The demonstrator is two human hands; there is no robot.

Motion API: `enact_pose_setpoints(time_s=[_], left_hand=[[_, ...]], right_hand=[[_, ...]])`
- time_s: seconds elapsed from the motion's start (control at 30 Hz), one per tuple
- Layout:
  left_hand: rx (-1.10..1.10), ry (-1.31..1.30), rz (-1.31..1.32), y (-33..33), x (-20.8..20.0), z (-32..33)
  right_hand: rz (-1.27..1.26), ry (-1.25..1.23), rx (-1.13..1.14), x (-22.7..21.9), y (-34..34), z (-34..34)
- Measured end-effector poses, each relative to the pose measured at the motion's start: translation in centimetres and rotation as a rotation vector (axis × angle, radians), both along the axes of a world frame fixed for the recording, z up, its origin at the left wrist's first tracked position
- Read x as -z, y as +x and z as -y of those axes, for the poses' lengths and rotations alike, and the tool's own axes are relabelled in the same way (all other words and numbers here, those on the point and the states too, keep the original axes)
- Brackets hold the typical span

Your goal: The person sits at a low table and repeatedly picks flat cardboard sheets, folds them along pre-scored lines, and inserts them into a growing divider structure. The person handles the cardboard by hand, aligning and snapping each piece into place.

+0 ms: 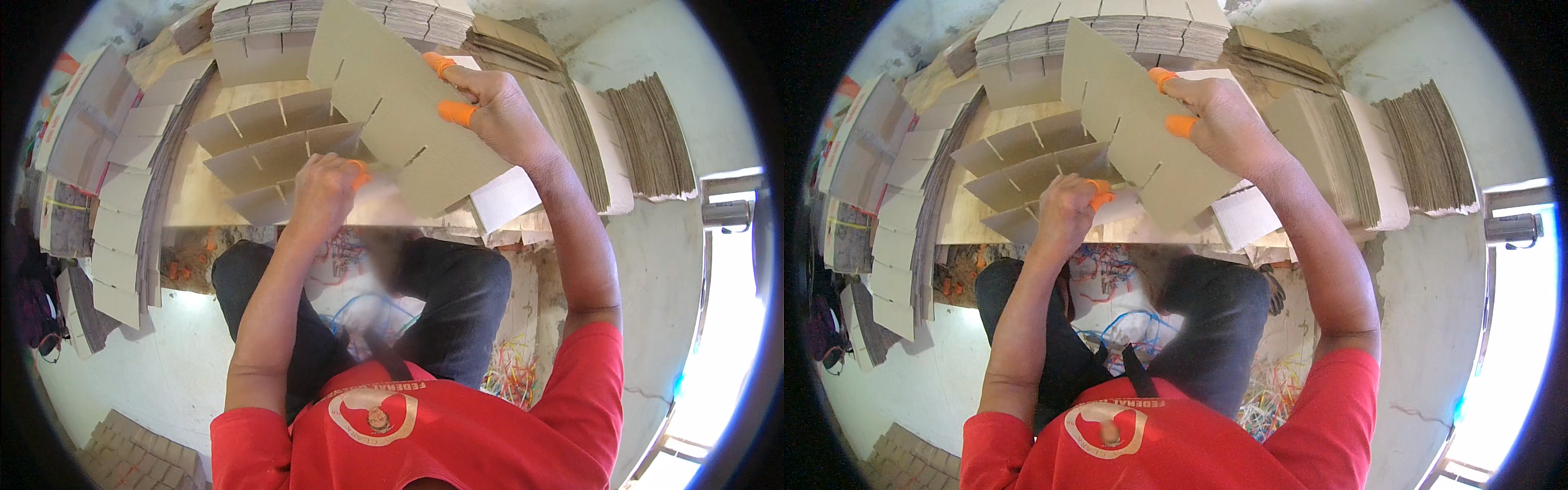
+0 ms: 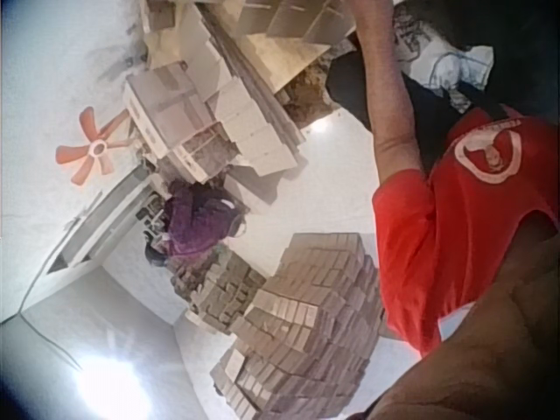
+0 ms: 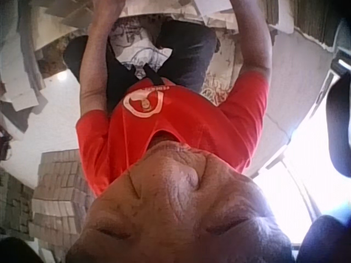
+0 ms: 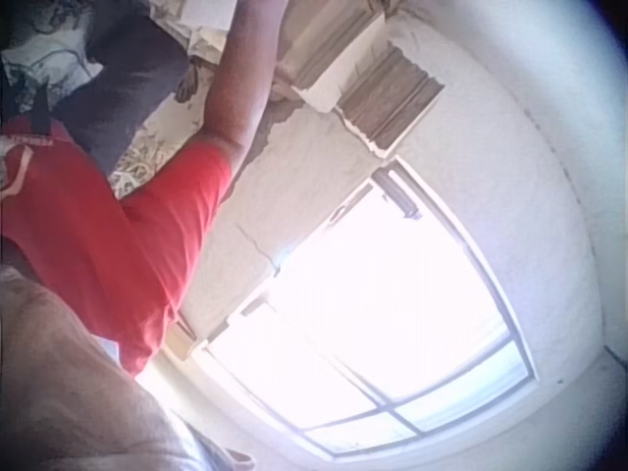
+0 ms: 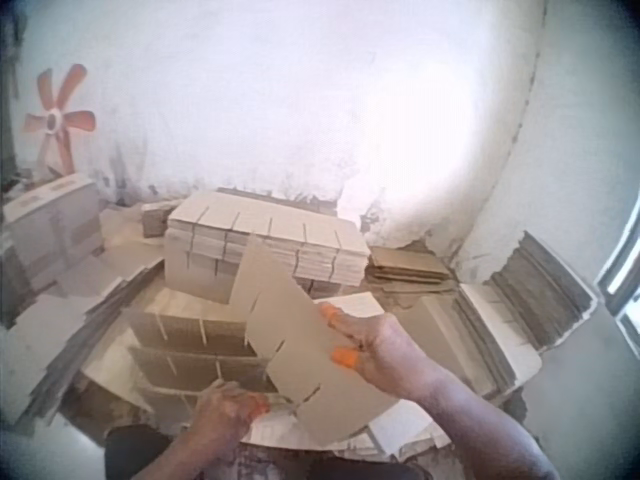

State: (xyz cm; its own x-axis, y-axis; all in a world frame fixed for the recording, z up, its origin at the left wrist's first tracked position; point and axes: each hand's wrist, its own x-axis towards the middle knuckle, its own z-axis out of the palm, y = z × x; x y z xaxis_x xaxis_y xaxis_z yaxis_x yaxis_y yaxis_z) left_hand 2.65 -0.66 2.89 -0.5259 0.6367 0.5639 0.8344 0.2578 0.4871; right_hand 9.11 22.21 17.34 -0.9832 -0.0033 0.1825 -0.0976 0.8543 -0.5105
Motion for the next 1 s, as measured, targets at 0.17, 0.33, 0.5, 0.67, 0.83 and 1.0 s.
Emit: enact_pose_setpoints(time_s=[0.17, 0.33, 0.5, 0.67, 0.83, 1.0], left_hand=[[0.01, 0.018, -0.009, 0.0, 0.1, -0.1], [-0.003, 0.019, -0.004, 0.0, 0.5, -0.3], [-0.019, -0.008, -0.019, 0.0, 0.4, -0.2], [-0.038, -0.094, -0.055, 0.0, 0.1, -0.4], [-0.007, -0.02, -0.046, 0.6, -0.4, 0.0], [-0.077, 0.053, -0.132, 0.9, -1.6, 0.9]], right_hand=[[0.008, 0.057, -0.054, 3.1, -1.2, 1.2], [0.176, 0.111, 0.027, 5.1, -1.0, 2.6], [0.005, 0.339, -0.037, 3.5, 1.0, 3.2], [0.272, 0.599, -0.085, 6.9, -0.1, 5.5], [-0.202, 0.377, 0.279, 7.2, 2.8, -1.1], [0.21, 0.374, 0.742, 7.3, 8.1, -10.7]])
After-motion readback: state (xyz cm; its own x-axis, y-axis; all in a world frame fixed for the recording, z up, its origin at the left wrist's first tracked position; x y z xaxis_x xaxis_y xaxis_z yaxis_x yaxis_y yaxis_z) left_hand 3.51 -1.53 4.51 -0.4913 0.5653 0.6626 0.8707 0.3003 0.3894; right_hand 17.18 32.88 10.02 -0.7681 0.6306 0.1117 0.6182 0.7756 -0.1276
